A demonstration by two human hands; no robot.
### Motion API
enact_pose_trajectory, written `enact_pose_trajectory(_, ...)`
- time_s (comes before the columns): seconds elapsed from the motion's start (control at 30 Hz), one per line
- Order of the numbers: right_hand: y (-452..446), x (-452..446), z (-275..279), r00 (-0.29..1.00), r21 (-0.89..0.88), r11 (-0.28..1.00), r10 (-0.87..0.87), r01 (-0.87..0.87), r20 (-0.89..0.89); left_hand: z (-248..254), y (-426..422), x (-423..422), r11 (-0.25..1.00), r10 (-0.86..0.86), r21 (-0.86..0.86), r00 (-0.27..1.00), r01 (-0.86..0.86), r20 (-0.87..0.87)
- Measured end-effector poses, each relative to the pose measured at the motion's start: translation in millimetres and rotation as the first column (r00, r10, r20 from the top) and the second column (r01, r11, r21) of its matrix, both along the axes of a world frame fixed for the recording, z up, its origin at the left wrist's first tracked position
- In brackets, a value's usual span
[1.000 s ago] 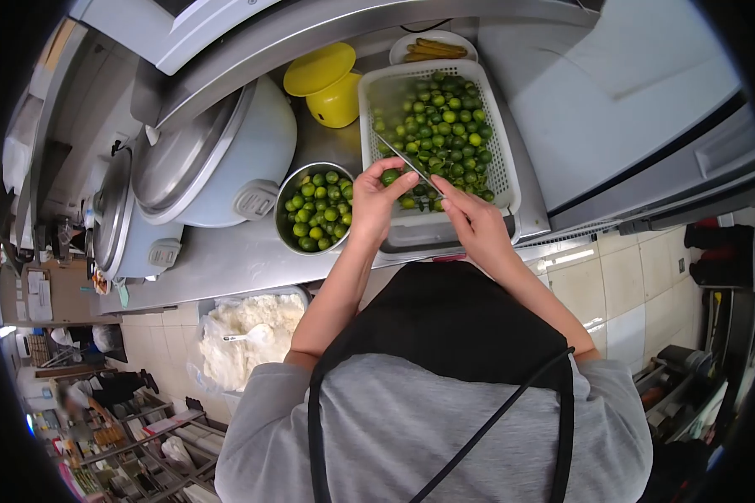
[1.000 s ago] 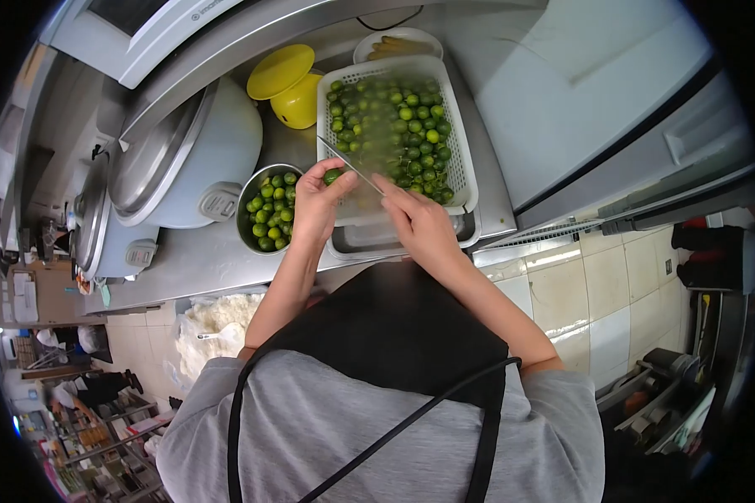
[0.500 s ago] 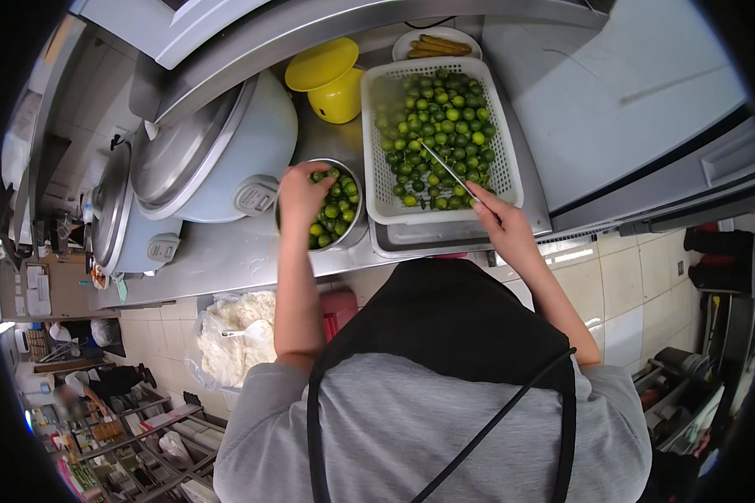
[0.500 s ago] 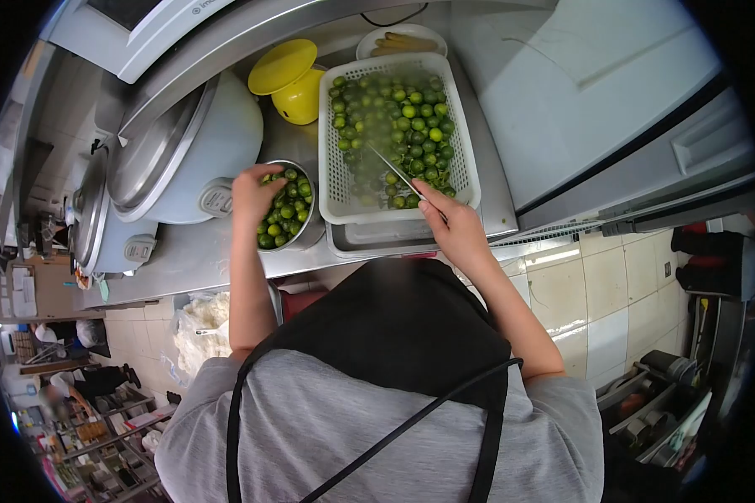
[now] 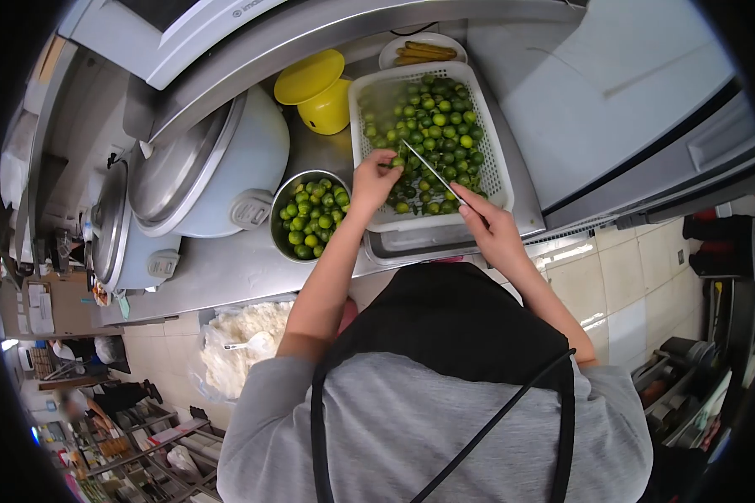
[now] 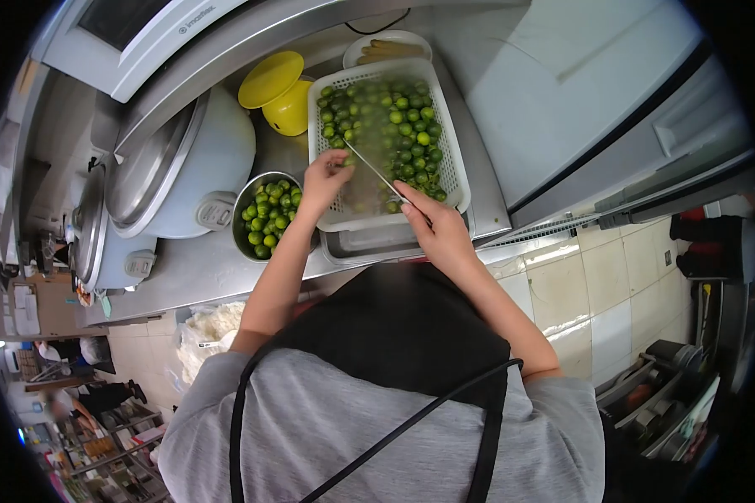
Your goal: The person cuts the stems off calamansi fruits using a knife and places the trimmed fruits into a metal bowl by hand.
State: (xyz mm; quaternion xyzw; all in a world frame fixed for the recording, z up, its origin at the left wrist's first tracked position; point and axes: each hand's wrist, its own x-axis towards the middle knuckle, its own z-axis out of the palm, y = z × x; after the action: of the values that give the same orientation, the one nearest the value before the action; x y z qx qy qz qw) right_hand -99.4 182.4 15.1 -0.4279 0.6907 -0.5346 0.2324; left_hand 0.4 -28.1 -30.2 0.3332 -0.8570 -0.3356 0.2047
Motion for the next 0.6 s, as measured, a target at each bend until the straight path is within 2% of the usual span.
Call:
enact_pose_trajectory(0.03, 1, 0, 0, 1.000, 0.000, 1.000, -0.008, 0.008, 0.003, 2, 4, 6, 0.923, 0.072, 0.384, 0.961, 0.038, -0.269)
enact_pose_trajectory(0.07, 1, 1, 1, 0.999, -0.003, 1.000, 0.019, -0.019, 0.042, 4, 9, 11, 0.707, 0.242, 0.686, 0.852, 0.173, -0.465)
enact_pose_trajectory(0.17, -3, 6, -3, 0.996, -0.034, 0.997, 0.068, -0.066, 0.052, 19, 24, 23, 0.640, 0.257, 0.740, 0.850, 0.207, -0.460)
enact_pose_trajectory(0.23, -6, 7, -7, 0.996, -0.062, 0.994, 0.090, -0.089, 0.023, 25, 34, 25, 0.652, 0.279, 0.727, 0.825, 0.214, -0.492)
enact_pose_trajectory(0.3, -9, 8, -7, 0.992, 0.037, 0.992, 0.121, -0.122, 0.034, 28, 38, 26, 0.665, 0.301, 0.714, 0.797, 0.219, -0.524)
enact_pose_trajectory(0.43, -12, 9, -2, 0.993, -0.015, 0.995, 0.095, -0.094, 0.064, 31, 39, 29, 0.647, 0.273, 0.717, 0.800, 0.259, -0.535)
enact_pose_trajectory(0.5, -10, 4, -1, 0.981, 0.224, 0.967, 0.077, -0.117, 0.180, 34, 39, 30, 0.650, 0.255, 0.710, 0.802, 0.272, -0.541)
enact_pose_trajectory(0.6, -8, -5, -19, 0.985, 0.176, 0.983, 0.015, -0.046, 0.174, 48, 42, 28, 0.611, 0.211, 0.697, 0.772, 0.375, -0.600)
